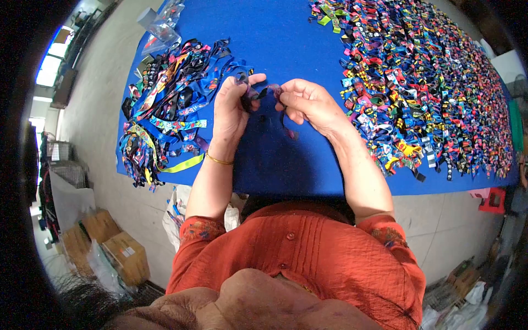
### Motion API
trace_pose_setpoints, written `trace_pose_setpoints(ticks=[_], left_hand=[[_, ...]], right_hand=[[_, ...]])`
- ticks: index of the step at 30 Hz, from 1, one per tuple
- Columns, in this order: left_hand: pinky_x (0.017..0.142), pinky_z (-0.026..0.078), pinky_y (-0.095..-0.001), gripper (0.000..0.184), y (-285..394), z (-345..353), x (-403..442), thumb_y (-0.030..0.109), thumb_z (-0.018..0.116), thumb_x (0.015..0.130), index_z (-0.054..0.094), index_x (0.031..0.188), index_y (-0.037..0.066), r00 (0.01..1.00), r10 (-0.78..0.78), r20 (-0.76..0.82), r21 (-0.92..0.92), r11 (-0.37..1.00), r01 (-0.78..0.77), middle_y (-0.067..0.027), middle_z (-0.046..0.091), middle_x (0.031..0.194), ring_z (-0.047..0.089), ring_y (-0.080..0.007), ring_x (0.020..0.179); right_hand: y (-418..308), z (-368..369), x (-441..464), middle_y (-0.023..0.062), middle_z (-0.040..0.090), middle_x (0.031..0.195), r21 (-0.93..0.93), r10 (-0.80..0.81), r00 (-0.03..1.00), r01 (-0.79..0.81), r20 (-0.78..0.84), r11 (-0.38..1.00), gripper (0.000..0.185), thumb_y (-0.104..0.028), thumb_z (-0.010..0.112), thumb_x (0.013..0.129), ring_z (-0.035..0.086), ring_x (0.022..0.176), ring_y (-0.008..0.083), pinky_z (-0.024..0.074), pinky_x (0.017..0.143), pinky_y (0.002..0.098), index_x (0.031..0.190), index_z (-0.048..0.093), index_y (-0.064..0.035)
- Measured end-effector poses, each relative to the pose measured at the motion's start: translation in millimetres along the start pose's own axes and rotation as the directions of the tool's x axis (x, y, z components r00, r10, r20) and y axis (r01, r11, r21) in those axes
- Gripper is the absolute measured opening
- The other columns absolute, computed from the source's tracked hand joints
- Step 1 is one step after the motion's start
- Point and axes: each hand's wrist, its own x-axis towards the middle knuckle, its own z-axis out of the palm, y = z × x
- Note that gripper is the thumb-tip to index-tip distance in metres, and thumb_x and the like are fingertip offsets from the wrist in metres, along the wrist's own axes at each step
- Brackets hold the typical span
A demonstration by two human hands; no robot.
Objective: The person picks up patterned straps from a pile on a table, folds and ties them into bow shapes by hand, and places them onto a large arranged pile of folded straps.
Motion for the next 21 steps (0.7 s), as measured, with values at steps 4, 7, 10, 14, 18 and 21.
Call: trace_pose_setpoints(ticks=[4,7,10,14,18,21], left_hand=[[0.056,0.049,-0.0243,0.006,1.2,1.1,-2.1,0.004,0.049,0.095,0.055,0.095,0.005,0.995,0.004,0.096,0.054,0.999,-0.010,-0.0256,0.067,0.121,0.060,-0.0137,0.064],[0.054,0.048,-0.0236,0.009,3.1,3.6,-4.5,0.001,0.048,0.094,0.054,0.095,0.006,0.987,-0.004,0.159,0.033,0.999,-0.001,-0.0245,0.067,0.122,0.060,-0.0132,0.062],[0.050,0.046,-0.0230,0.011,4.0,5.0,-6.6,-0.002,0.048,0.094,0.052,0.096,0.008,0.976,-0.021,0.217,-0.002,1.000,0.022,-0.0221,0.069,0.120,0.060,-0.0130,0.060],[0.052,0.046,-0.0235,0.012,1.2,1.8,-6.8,-0.002,0.049,0.094,0.053,0.097,0.009,0.966,-0.025,0.258,-0.010,1.000,0.029,-0.0215,0.068,0.120,0.061,-0.0133,0.064],[0.069,0.052,-0.0267,0.012,0.4,1.5,-6.0,-0.002,0.050,0.095,0.056,0.099,0.008,0.965,0.017,0.262,0.018,1.000,-0.023,-0.0203,0.066,0.123,0.065,-0.0150,0.080],[0.087,0.052,-0.0324,0.012,-4.2,1.1,-4.4,-0.002,0.051,0.095,0.057,0.100,0.006,0.952,0.081,0.296,-0.003,0.996,-0.084,-0.0194,0.065,0.124,0.065,-0.0179,0.093]], right_hand=[[2.3,-3.8,2.3,0.0054,0.067,0.086,0.051,-0.006,1.000,0.007,-0.023,0.999,0.024,-0.025,0.063,0.102,0.055,0.060,0.0054,0.0421,0.053,0.0191,0.109,0.065,-0.0014],[3.6,-3.4,3.0,0.0049,0.066,0.086,0.086,0.007,0.999,-0.003,-0.040,0.996,0.026,-0.026,0.061,0.103,0.054,0.060,0.0058,0.0422,0.053,0.0193,0.110,0.065,-0.0011],[3.5,-2.9,3.3,0.0039,0.065,0.085,0.102,0.009,0.999,-0.004,-0.040,0.995,0.026,-0.025,0.061,0.104,0.053,0.061,0.0059,0.0423,0.054,0.0197,0.111,0.066,-0.0010],[6.9,-3.7,4.2,0.0013,0.064,0.084,0.134,-0.009,1.000,0.012,-0.020,0.991,0.025,-0.025,0.061,0.103,0.052,0.061,0.0058,0.0420,0.054,0.0205,0.111,0.066,-0.0013],[5.6,-2.6,2.9,-0.0004,0.062,0.082,0.134,-0.012,0.999,0.016,-0.032,0.991,0.023,-0.024,0.061,0.103,0.051,0.061,0.0058,0.0408,0.053,0.0210,0.110,0.066,-0.0019],[3.2,-0.6,2.3,-0.0010,0.062,0.081,0.119,-0.019,0.999,0.023,-0.043,0.993,0.022,-0.024,0.061,0.103,0.051,0.060,0.0057,0.0400,0.053,0.0207,0.106,0.067,-0.0028]])
